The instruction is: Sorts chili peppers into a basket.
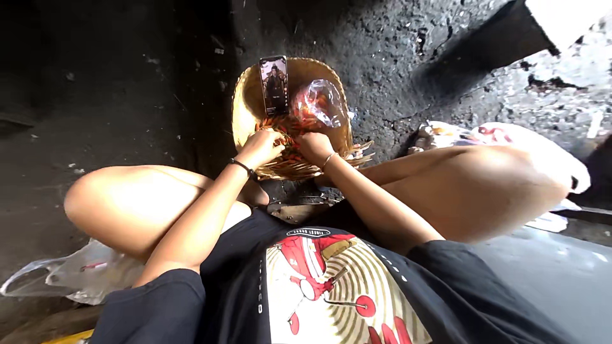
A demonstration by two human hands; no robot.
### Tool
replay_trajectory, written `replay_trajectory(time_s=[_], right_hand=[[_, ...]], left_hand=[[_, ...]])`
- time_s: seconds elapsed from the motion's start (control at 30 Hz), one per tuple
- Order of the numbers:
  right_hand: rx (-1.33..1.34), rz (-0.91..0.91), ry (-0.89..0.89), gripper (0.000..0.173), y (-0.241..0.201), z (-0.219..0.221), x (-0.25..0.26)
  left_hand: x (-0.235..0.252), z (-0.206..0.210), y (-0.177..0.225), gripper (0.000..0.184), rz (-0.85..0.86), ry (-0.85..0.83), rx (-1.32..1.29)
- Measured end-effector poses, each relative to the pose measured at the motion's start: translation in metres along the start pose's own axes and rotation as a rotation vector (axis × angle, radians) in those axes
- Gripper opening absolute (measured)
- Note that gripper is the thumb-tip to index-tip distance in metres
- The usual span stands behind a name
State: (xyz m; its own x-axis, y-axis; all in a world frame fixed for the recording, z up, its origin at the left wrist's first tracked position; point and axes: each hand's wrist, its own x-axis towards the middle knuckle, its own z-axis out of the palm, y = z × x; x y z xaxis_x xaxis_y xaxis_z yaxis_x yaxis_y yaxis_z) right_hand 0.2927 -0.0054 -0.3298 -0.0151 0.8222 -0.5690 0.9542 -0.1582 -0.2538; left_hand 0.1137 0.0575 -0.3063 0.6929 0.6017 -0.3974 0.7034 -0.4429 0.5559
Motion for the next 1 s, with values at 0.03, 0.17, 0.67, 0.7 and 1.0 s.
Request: replay_trajectory(time_s=[0.03, 0.17, 0.67, 0.7, 1.0], right_hand=[[0.0, 0.007, -0.014, 0.021, -0.001, -0.004, -0.002], [0.05, -0.005, 0.003, 0.023, -0.002, -0.024, -0.011], [0.718, -0.232, 0.298, 0.019, 0.006, -0.032, -0.021], [0.731, -0.238, 0.304, 0.022, 0.006, -0.033, -0.021], [1.474, -0.279, 0.151, 0.015, 0.005, -0.035, -0.021]], left_hand=[[0.0, 0.002, -0.001, 0.027, 0.016, 0.009, -0.007], [0.0, 0.007, 0.001, 0.034, 0.058, 0.018, -0.065], [0.0, 0.003, 0.01, 0.021, -0.067, 0.137, -0.544], [0.0, 0.003, 0.01, 0.021, -0.057, 0.159, -0.576], [0.001, 0.005, 0.007, 0.014, 0.213, 0.341, -0.768]])
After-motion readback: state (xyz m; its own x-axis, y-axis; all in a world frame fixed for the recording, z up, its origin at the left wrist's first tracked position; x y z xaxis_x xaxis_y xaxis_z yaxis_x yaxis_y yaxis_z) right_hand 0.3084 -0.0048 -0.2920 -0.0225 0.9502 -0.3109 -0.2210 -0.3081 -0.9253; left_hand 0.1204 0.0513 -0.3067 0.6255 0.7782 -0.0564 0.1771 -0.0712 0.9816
